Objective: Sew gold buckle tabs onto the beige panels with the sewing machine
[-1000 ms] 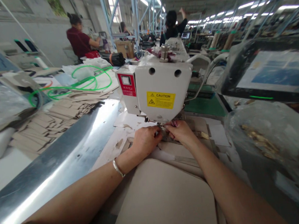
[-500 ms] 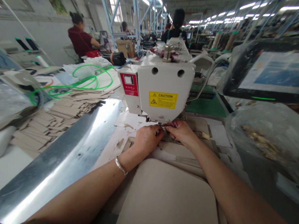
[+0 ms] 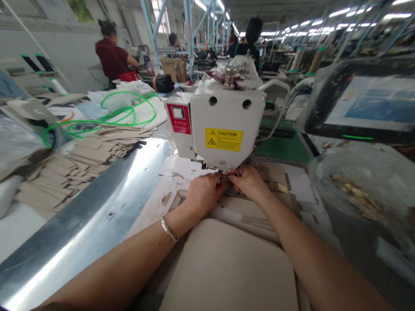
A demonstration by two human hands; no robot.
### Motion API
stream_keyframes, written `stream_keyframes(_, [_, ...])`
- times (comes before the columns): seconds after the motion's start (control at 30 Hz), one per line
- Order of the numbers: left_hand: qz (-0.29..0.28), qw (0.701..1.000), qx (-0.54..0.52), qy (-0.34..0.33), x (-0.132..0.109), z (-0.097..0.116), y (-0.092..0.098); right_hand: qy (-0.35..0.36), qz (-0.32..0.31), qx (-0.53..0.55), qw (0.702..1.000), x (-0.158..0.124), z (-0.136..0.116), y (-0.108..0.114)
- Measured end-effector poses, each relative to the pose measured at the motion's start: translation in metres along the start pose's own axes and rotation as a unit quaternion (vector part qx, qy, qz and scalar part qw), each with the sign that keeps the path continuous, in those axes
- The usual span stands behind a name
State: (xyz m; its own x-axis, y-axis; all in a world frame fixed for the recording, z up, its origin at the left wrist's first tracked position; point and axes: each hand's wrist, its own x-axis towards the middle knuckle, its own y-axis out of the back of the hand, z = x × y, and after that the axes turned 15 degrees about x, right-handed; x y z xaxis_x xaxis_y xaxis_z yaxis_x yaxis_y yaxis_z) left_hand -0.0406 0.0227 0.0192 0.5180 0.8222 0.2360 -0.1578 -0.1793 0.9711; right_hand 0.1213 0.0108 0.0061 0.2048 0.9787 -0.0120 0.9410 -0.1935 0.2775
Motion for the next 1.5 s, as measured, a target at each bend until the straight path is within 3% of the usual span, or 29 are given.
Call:
stream_keyframes(0.17, [0.059, 0.998, -0.006, -0.037, -0.009, -0.005, -0.005, -0.035, 0.089, 0.126, 0.987, -0.003, 0.005, 0.002])
stream_keyframes(0.27, [0.098, 0.991, -0.007, -0.094, -0.013, -0.010, -0.003, -0.054, 0.125, 0.306, 0.942, -0.007, -0.001, 0.003])
stream_keyframes(0.37, [0.122, 0.981, -0.011, -0.153, -0.013, -0.012, -0.001, -0.070, 0.107, 0.449, 0.884, -0.010, -0.010, 0.007])
stream_keyframes(0.47, [0.133, 0.975, -0.018, -0.176, -0.014, -0.013, 0.001, -0.060, 0.128, 0.515, 0.846, -0.007, -0.012, 0.014])
stream_keyframes(0.57, [0.131, 0.972, -0.029, -0.193, -0.015, -0.013, -0.001, 0.003, 0.178, 0.531, 0.829, -0.001, -0.005, 0.022])
stream_keyframes(0.7, [0.124, 0.964, -0.043, -0.229, -0.016, -0.011, -0.002, 0.079, 0.221, 0.507, 0.829, 0.003, 0.004, 0.029])
stream_keyframes(0.87, [0.129, 0.951, -0.025, -0.279, -0.017, -0.009, 0.003, 0.131, 0.266, 0.431, 0.852, 0.006, 0.006, 0.029])
stream_keyframes(1.0, [0.144, 0.951, -0.006, -0.273, -0.021, -0.008, 0.008, 0.192, 0.322, 0.352, 0.858, 0.010, 0.008, 0.036])
stream_keyframes(1.13, [0.123, 0.958, -0.024, -0.257, -0.023, -0.006, 0.009, 0.232, 0.369, 0.302, 0.848, 0.012, 0.008, 0.050])
stream_keyframes(1.27, [0.116, 0.958, -0.061, -0.254, -0.024, -0.004, 0.009, 0.272, 0.398, 0.243, 0.842, 0.003, -0.008, 0.059])
stream_keyframes(1.4, [0.139, 0.945, -0.156, -0.251, -0.027, -0.001, 0.016, 0.314, 0.342, 0.280, 0.840, -0.017, -0.040, 0.054])
stream_keyframes(1.5, [0.163, 0.933, -0.246, -0.208, -0.029, 0.003, 0.031, 0.274, 0.187, 0.330, 0.884, -0.037, -0.064, 0.040])
